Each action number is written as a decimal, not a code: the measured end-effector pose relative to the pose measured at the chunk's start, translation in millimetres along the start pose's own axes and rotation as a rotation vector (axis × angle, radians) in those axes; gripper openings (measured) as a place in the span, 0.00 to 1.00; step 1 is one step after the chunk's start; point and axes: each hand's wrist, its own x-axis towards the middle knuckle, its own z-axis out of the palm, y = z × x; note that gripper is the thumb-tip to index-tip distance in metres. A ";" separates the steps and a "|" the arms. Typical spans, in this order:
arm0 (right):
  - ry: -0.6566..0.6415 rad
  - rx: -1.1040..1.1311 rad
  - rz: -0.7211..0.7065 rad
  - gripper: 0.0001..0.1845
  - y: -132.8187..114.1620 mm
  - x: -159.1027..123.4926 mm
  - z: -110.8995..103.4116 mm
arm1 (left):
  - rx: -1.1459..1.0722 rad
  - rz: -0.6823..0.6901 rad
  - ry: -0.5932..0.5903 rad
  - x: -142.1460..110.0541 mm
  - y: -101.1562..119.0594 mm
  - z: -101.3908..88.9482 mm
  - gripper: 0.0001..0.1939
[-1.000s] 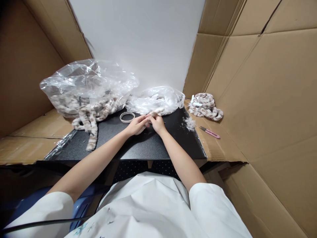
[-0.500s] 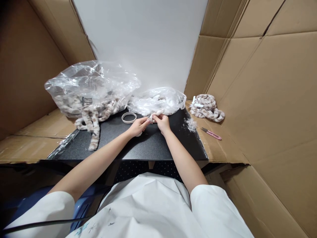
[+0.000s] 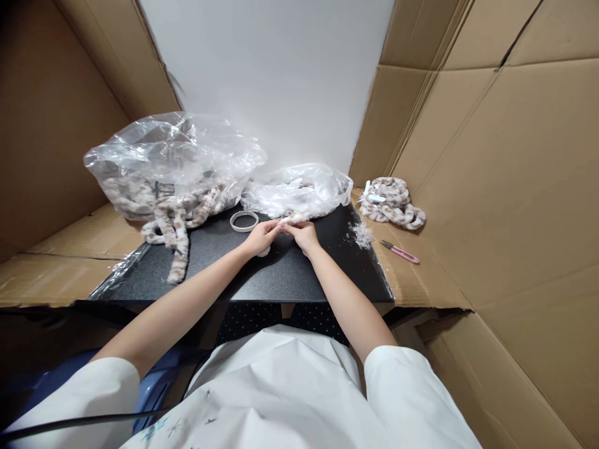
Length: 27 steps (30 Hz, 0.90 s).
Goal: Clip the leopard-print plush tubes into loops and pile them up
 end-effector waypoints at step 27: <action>-0.022 -0.110 -0.092 0.23 -14.4 5.0 -14.2 | 0.200 -0.007 -0.001 -2.1 9.7 -3.0 0.21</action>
